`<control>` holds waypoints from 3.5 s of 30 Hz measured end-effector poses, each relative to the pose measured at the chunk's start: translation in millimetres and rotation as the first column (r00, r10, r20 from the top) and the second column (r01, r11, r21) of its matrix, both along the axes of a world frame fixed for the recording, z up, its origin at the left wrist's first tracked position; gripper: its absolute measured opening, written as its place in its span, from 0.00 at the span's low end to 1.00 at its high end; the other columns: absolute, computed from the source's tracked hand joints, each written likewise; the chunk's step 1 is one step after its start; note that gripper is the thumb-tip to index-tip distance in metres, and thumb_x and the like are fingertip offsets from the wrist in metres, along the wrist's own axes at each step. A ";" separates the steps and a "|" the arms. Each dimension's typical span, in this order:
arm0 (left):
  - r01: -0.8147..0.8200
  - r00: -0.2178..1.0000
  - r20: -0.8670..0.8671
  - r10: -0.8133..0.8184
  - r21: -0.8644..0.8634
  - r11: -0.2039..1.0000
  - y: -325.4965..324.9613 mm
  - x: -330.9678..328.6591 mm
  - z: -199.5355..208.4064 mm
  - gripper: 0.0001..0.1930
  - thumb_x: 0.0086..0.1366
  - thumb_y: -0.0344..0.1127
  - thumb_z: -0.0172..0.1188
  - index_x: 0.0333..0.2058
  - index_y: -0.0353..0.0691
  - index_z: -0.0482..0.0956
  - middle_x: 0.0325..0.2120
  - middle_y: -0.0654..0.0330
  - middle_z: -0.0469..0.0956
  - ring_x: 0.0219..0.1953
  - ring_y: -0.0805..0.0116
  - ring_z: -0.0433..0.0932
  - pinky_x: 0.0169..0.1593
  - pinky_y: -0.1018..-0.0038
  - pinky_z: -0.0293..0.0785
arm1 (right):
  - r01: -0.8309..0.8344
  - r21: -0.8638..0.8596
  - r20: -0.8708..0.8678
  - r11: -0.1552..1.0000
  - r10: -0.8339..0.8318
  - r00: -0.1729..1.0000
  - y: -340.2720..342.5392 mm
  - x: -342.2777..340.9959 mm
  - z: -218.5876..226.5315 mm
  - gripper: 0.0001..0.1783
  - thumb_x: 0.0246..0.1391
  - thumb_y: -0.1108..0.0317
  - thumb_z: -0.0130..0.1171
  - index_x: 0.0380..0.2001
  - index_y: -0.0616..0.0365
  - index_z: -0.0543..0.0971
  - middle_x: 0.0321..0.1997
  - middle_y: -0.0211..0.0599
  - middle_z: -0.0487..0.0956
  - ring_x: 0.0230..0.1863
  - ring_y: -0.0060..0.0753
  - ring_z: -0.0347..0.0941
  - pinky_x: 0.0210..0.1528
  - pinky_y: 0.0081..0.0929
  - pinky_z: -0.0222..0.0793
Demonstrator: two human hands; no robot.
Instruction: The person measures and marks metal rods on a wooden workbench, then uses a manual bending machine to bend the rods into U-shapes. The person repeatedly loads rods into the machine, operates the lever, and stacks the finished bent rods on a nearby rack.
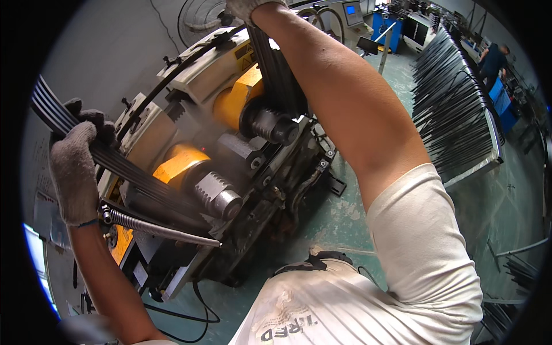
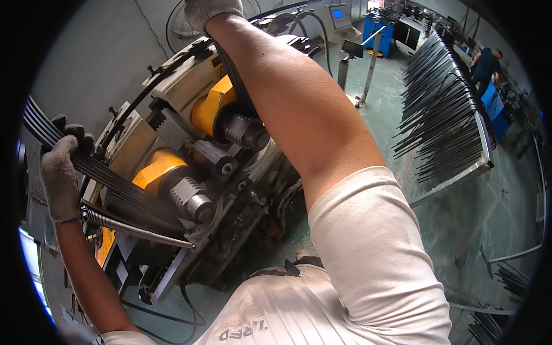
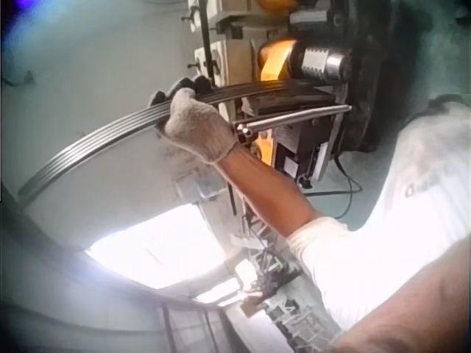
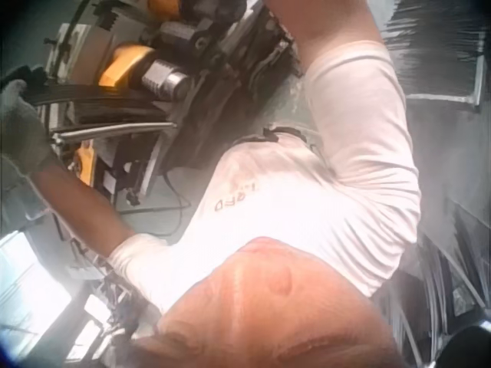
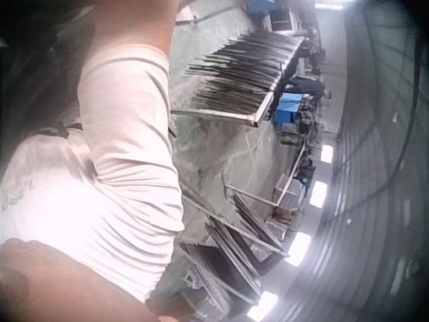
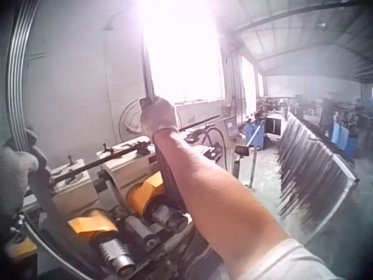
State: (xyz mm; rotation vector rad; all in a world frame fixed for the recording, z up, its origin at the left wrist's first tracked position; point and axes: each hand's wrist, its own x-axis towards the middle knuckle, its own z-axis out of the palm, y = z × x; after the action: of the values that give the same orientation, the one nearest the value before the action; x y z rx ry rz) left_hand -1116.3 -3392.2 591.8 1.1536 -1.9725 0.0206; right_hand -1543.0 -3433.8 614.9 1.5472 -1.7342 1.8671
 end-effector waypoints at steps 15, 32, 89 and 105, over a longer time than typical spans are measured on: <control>-0.053 0.971 0.228 0.065 -0.061 0.997 -11.2 34.0 -1.2 0.21 0.82 0.45 0.60 0.56 0.33 0.92 0.47 0.52 0.94 0.51 0.61 0.93 0.64 0.66 0.84 | 0.100 -0.236 -0.178 0.966 -0.145 0.973 59.9 7.0 -81.8 0.28 0.71 0.52 0.66 0.61 0.64 0.81 0.62 0.59 0.83 0.60 0.59 0.83 0.63 0.45 0.80; -0.011 0.955 -0.276 0.110 0.337 0.941 51.1 -5.5 10.7 0.22 0.79 0.46 0.63 0.56 0.31 0.90 0.45 0.49 0.93 0.50 0.56 0.94 0.63 0.63 0.89 | -0.709 0.019 0.958 0.705 0.191 0.216 101.5 66.1 -426.0 0.20 0.75 0.60 0.67 0.60 0.64 0.86 0.55 0.37 0.90 0.55 0.30 0.85 0.57 0.37 0.78; 0.883 0.433 -0.885 -0.170 0.378 0.279 499.7 -527.9 -241.5 0.24 0.85 0.49 0.61 0.61 0.29 0.83 0.58 0.41 0.85 0.54 0.43 0.85 0.61 0.52 0.83 | 0.958 0.284 -0.817 0.045 -0.511 0.266 717.9 -806.9 -326.2 0.12 0.74 0.63 0.53 0.50 0.47 0.84 0.48 0.40 0.89 0.52 0.46 0.89 0.54 0.49 0.85; 0.971 0.087 -0.368 -0.926 -0.178 0.162 565.6 -636.5 -125.5 0.17 0.76 0.49 0.69 0.46 0.39 0.82 0.45 0.53 0.86 0.51 0.56 0.86 0.51 0.65 0.82 | 0.578 0.675 -0.079 0.459 -0.734 0.674 697.2 -695.8 -288.8 0.42 0.58 0.44 0.78 0.67 0.60 0.83 0.76 0.53 0.77 0.74 0.57 0.78 0.78 0.45 0.74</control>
State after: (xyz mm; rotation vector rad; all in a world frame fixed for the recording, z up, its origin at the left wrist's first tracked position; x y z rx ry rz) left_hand -1752.8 -2826.6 466.3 -0.3575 -1.9602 -0.9869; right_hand -2238.8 -2736.6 326.1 0.5156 -2.7676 1.0694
